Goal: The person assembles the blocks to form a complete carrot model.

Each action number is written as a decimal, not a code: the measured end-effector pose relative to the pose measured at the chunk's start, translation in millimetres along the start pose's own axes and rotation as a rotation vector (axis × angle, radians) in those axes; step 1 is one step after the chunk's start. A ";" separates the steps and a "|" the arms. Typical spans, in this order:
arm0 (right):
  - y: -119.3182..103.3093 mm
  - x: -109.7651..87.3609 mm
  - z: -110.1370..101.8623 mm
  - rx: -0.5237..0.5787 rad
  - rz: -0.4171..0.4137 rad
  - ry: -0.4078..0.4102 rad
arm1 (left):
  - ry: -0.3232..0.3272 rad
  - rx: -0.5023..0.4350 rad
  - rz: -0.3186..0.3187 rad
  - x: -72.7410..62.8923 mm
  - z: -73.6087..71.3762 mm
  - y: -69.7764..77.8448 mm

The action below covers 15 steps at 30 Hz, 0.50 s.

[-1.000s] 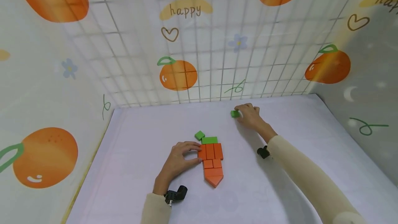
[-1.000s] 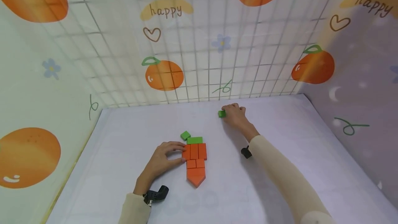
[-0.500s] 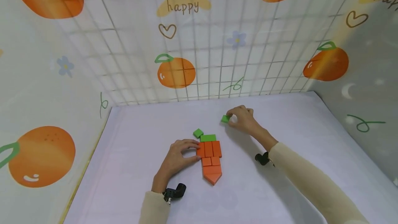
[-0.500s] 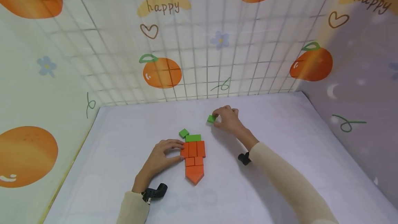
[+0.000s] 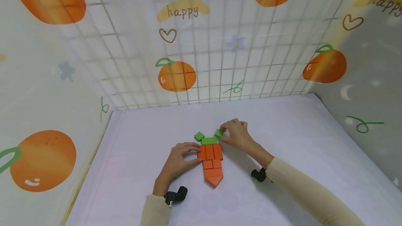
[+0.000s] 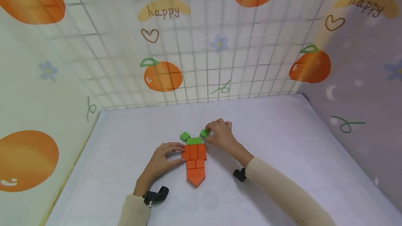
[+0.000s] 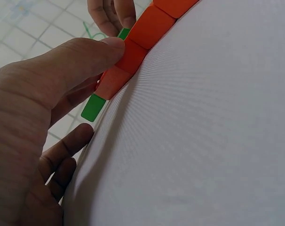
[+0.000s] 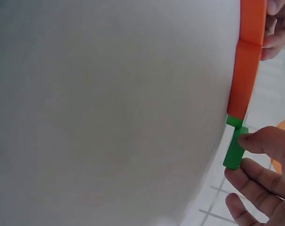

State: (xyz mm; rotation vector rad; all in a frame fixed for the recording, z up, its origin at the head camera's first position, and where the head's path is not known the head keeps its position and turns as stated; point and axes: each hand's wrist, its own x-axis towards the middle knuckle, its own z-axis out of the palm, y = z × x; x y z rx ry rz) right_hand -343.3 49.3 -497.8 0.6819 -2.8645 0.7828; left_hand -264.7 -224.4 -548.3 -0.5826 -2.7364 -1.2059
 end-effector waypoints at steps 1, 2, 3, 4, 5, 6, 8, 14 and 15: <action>-0.8 -0.4 1.2 -0.003 0.006 -0.005 | 0.000 -0.002 0.000 0.1 0.5 -0.3; -1.4 -0.7 2.2 -0.005 0.012 -0.009 | 0.000 -0.002 0.000 0.2 0.9 -0.3; -2.4 -0.9 2.7 -0.006 0.018 -0.014 | 0.002 -0.006 0.002 0.1 1.1 0.1; -2.9 -0.8 3.5 -0.010 0.020 -0.022 | 0.005 -0.006 0.001 0.1 1.3 0.5; -3.5 -0.7 4.1 -0.011 0.025 -0.030 | 0.006 -0.004 0.003 0.1 1.2 0.9; -3.9 -0.4 4.9 -0.016 0.030 -0.039 | 0.007 -0.001 0.006 0.3 1.1 1.0; -4.5 -0.4 5.3 -0.018 0.031 -0.062 | 0.007 0.007 0.017 0.5 0.4 1.5; 1.4 -14.4 -5.0 0.020 0.012 -0.095 | 0.024 -0.043 -0.013 1.0 -0.9 -3.3; 4.9 -19.8 -8.5 0.011 0.004 -0.092 | 0.035 -0.072 -0.030 0.2 -2.1 -4.8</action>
